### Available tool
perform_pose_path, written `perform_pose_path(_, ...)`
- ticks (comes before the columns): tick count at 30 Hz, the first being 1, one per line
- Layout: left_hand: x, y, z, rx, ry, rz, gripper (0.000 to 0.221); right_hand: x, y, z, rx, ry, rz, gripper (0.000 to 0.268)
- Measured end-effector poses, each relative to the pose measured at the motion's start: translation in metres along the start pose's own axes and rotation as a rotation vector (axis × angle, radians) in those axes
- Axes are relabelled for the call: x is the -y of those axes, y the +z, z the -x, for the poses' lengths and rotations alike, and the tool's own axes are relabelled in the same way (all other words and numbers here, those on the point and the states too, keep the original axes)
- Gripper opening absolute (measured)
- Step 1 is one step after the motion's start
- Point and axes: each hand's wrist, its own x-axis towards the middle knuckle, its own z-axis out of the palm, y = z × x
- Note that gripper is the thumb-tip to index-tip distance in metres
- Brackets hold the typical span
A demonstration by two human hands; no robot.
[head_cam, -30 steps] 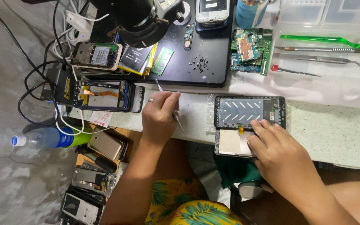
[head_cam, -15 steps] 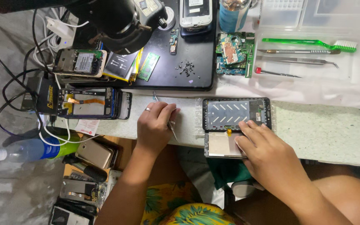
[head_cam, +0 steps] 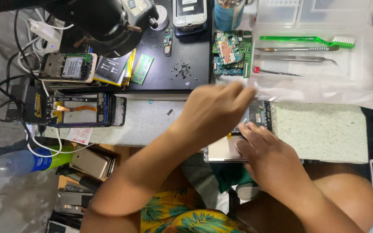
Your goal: The person uses a metal prying tool to separate the back cover from a smartphone, then opens the device to access internal components. They manipulate a ribbon cable connector and reassemble the phone, closing the back cover.
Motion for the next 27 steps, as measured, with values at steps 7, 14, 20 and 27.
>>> perform_pose_path(7, 0.016, 0.078, -0.123, 0.112, 0.045, -0.177, 0.009, -0.001, -0.005, -0.004, 0.001, 0.006, -0.032, 0.044)
perform_pose_path(14, 0.012, 0.116, -0.150, -0.109, 0.150, -0.123, 0.010, -0.004, 0.001, -0.002, -0.017, 0.041, -0.094, 0.042)
perform_pose_path(20, 0.018, 0.132, -0.166, -0.056, 0.148, -0.081, 0.009, -0.004, 0.004, -0.002, -0.041, 0.037, -0.078, 0.035)
perform_pose_path(27, 0.013, 0.140, -0.169, -0.038, 0.209, -0.140, 0.010, -0.004, 0.001, -0.001, -0.021, 0.028, -0.087, 0.046)
